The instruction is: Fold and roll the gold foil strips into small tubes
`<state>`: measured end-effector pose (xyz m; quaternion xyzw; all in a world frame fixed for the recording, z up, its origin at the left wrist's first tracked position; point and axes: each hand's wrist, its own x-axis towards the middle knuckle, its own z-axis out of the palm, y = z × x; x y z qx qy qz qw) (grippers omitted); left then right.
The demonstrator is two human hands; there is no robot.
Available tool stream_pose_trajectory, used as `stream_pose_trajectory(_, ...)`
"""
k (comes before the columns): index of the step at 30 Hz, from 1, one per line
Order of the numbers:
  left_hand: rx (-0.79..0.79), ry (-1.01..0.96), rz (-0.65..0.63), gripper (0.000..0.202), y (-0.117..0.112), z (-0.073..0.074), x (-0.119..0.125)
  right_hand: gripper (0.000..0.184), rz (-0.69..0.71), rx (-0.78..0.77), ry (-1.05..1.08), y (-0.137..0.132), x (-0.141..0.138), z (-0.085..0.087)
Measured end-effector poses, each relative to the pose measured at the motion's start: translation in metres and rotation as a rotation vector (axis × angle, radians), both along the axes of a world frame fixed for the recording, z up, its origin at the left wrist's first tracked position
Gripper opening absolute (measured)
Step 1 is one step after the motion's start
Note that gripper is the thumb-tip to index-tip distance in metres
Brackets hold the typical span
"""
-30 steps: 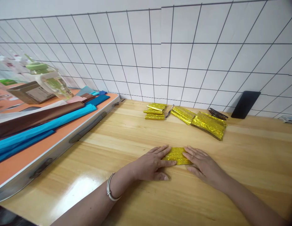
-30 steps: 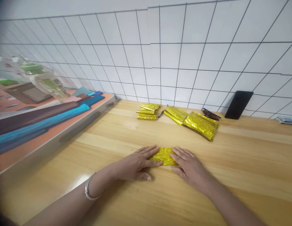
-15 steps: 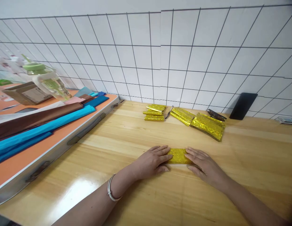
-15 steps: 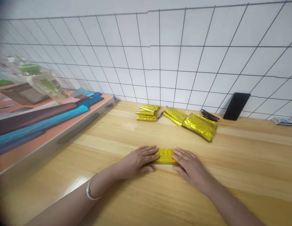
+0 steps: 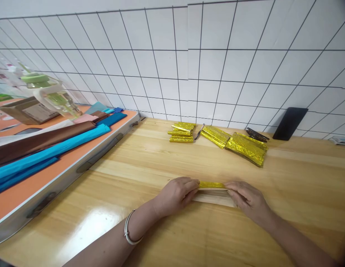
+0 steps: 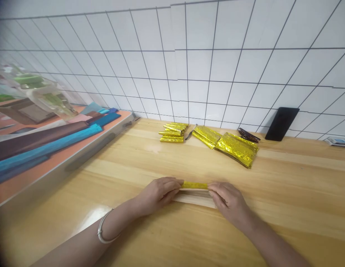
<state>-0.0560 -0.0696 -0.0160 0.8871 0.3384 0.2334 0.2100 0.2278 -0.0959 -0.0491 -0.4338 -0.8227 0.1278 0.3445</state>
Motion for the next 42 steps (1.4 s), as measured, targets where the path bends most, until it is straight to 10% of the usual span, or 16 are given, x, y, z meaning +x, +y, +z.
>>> stream_pose_trajectory(16,0.153,0.391,-0.179,0.023,-0.004,-0.001,0.011,0.066,0.209,-0.048,-0.592,0.000,-0.025,0.017)
stream_pose_trajectory(42,0.136,0.424,-0.103,0.027,-0.007,0.003,0.018,0.060,0.207,-0.034,-0.592,0.003,-0.020,0.027)
